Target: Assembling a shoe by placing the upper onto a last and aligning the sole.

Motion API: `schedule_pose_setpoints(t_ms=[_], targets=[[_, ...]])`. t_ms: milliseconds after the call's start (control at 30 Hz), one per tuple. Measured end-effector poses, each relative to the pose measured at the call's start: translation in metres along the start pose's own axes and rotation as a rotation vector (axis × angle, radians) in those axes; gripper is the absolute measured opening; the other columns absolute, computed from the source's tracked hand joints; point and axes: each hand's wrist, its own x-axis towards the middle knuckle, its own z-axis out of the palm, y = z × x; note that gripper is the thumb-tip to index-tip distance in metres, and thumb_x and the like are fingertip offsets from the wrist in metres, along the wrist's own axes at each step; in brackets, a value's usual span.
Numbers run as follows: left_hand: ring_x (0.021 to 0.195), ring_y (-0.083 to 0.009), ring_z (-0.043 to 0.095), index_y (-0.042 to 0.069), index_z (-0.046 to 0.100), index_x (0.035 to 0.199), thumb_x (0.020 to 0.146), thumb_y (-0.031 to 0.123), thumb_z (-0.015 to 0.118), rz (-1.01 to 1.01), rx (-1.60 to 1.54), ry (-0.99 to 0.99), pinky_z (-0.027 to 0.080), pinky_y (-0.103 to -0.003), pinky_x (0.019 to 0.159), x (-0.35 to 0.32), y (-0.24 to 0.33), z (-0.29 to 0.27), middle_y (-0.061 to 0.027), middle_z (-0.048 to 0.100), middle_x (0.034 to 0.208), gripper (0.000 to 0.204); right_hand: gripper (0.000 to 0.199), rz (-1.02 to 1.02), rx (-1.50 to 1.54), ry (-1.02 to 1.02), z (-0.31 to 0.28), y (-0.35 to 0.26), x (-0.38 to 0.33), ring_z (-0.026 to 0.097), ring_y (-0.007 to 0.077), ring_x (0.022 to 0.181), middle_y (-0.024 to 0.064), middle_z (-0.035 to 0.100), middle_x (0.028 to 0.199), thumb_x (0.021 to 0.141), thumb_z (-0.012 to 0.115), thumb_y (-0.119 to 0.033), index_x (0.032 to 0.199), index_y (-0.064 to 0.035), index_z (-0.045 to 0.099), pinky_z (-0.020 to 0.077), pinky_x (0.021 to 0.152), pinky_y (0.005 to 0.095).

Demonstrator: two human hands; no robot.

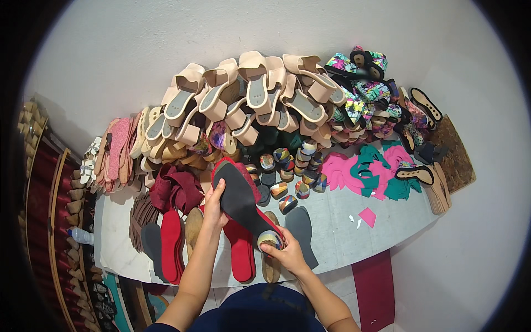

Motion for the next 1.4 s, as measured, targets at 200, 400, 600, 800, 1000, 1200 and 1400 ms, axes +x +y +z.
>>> schedule_pose_setpoints(t_ms=[200, 400, 600, 800, 1000, 1200, 1400], targets=[[0.086, -0.0149, 0.056, 0.003, 0.043, 0.111, 0.084, 0.023, 0.055, 0.050, -0.027, -0.023, 0.047, -0.028, 0.074, 0.005, -0.006, -0.008, -0.0071, 0.055, 0.098, 0.035, 0.066, -0.106, -0.163, 0.111, 0.002, -0.001, 0.000, 0.051, 0.0153, 0.097, 0.0122, 0.055, 0.101, 0.066, 0.074, -0.024, 0.115, 0.0054, 0.041, 0.0382, 0.086, 0.0269], [0.093, -0.0125, 0.047, 0.007, 0.035, 0.115, 0.086, 0.026, 0.052, 0.259, 0.253, 0.252, 0.040, -0.024, 0.077, 0.008, -0.020, -0.016, -0.0058, 0.047, 0.105, 0.039, 0.065, -0.409, -0.783, 0.245, 0.005, -0.011, 0.001, 0.053, 0.0226, 0.088, 0.0135, 0.055, 0.096, 0.062, 0.076, -0.027, 0.110, 0.0036, 0.045, 0.0404, 0.081, 0.0325], [0.080, -0.0079, 0.042, 0.005, 0.041, 0.107, 0.089, 0.021, 0.046, 0.210, 0.450, 0.264, 0.035, -0.021, 0.069, 0.000, -0.034, -0.028, -0.0034, 0.046, 0.097, 0.025, 0.058, -0.638, -1.095, 0.321, 0.005, -0.015, 0.005, 0.048, 0.0236, 0.072, 0.0092, 0.056, 0.088, 0.057, 0.072, -0.022, 0.107, -0.0038, 0.050, 0.0341, 0.065, 0.0334], [0.100, -0.0184, 0.047, 0.016, 0.031, 0.121, 0.082, 0.014, 0.044, -0.074, -0.123, -0.061, 0.042, -0.036, 0.082, -0.049, -0.043, 0.011, -0.0036, 0.045, 0.112, 0.041, 0.057, -0.776, -1.349, 0.436, -0.002, -0.001, 0.009, 0.048, 0.0206, 0.075, 0.0041, 0.055, 0.095, 0.055, 0.067, -0.018, 0.109, -0.0090, 0.052, 0.0322, 0.067, 0.0349], [0.110, -0.0191, 0.039, 0.021, 0.009, 0.128, 0.079, 0.000, 0.055, -0.065, -0.114, -0.018, 0.038, -0.036, 0.089, -0.061, -0.050, 0.032, -0.0096, 0.032, 0.121, 0.070, 0.031, -1.007, -1.632, 0.496, 0.000, 0.020, 0.010, 0.046, 0.0136, 0.085, 0.0000, 0.054, 0.103, 0.073, 0.053, -0.023, 0.104, -0.0216, 0.058, 0.0276, 0.074, 0.0320], [0.105, -0.0162, 0.039, 0.014, 0.020, 0.110, 0.082, 0.004, 0.053, -0.180, 0.033, 0.062, 0.039, -0.030, 0.084, -0.067, -0.061, 0.024, -0.0086, 0.032, 0.114, 0.045, 0.026, -1.185, -1.702, 0.539, -0.009, 0.031, 0.013, 0.039, 0.0109, 0.099, -0.0045, 0.053, 0.102, 0.076, 0.052, -0.026, 0.102, -0.0274, 0.057, 0.0233, 0.078, 0.0316], [0.100, -0.0155, 0.042, 0.016, 0.020, 0.110, 0.084, 0.007, 0.051, -0.204, 0.134, 0.039, 0.042, -0.028, 0.078, -0.067, -0.069, 0.017, -0.0093, 0.034, 0.111, 0.041, 0.028, -1.277, -1.714, 0.526, -0.012, 0.036, 0.012, 0.038, 0.0142, 0.102, -0.0015, 0.053, 0.104, 0.073, 0.054, -0.022, 0.100, -0.0258, 0.056, 0.0218, 0.081, 0.0334]])
